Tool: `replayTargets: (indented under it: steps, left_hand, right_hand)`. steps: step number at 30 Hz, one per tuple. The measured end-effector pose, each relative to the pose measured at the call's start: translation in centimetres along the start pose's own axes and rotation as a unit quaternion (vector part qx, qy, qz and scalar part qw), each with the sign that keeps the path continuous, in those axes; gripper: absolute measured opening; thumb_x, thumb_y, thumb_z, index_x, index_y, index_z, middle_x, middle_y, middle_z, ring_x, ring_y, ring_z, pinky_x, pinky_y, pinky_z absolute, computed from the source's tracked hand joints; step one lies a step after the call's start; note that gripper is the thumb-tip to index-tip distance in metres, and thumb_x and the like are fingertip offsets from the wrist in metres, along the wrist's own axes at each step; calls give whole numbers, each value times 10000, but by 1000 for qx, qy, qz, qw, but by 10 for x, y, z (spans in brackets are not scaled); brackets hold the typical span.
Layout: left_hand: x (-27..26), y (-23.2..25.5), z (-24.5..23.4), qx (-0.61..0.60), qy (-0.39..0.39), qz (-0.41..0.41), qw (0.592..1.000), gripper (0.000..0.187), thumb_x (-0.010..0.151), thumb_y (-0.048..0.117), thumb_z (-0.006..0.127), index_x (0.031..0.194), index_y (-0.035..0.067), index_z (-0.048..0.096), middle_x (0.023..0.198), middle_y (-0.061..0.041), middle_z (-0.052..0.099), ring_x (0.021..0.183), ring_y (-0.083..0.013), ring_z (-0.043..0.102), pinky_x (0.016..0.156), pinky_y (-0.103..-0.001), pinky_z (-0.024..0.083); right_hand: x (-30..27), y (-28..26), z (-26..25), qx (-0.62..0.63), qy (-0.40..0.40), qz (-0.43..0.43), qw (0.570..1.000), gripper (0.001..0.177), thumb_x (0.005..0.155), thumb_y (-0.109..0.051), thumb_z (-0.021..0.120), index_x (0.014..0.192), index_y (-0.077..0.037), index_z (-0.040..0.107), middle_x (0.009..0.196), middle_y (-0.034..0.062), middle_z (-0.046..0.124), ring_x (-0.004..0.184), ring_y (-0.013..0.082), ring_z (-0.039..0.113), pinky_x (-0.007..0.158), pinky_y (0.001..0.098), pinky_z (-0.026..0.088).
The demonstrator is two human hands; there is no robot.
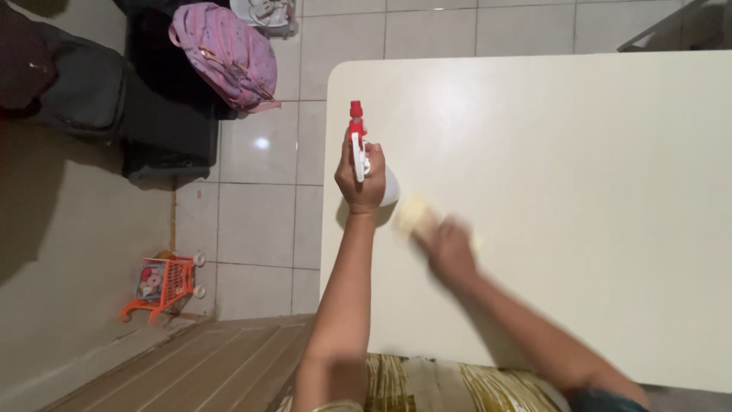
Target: Cleaning a white table using a spray bottle and a cloth.
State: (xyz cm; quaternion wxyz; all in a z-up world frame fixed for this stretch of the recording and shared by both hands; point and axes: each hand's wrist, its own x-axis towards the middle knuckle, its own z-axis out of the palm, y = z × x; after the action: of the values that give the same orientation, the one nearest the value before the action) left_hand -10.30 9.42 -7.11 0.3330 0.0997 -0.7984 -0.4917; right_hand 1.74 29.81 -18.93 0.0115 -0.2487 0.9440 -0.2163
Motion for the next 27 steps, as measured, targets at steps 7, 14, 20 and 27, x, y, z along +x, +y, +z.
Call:
replayTargets:
  steps: [7,14,20,27]
  left_hand:
    - [-4,-5,0,20,-5,-5,1000,413,949,73,697,1349,22,609,916,-89,738,799,-182,738,742,-312,611]
    - [-54,52,-29,-43,-50,29,997,389,973,17,671,1353,-30,601,1124,-129,624,928,-206,673,775,-320,585]
    - [-101,99,-46,-132,-89,-93,983,393,944,18,643,1328,-23,566,1289,-149,518,881,-183,658,696,-289,599]
    - [-150,128,-47,-53,-184,-155,969,534,918,43,695,1436,42,567,1173,-111,705,920,-164,688,779,-290,583]
  right_hand:
    - [-87,-1,-97,103,-153,-149,972,423,886,-399,714,1218,-144,656,1159,133,686,1037,323,590,899,473,493]
    - [12,165,-127,-171,237,205,934,268,950,-267,711,1180,-141,662,1044,146,711,860,293,642,746,441,517]
    - [-46,17,-77,207,66,335,917,507,925,-437,727,976,58,630,991,260,643,898,384,606,802,516,483]
    - [-116,4,-176,350,-157,261,886,310,919,-396,659,1074,-164,793,911,104,810,818,211,724,788,405,548]
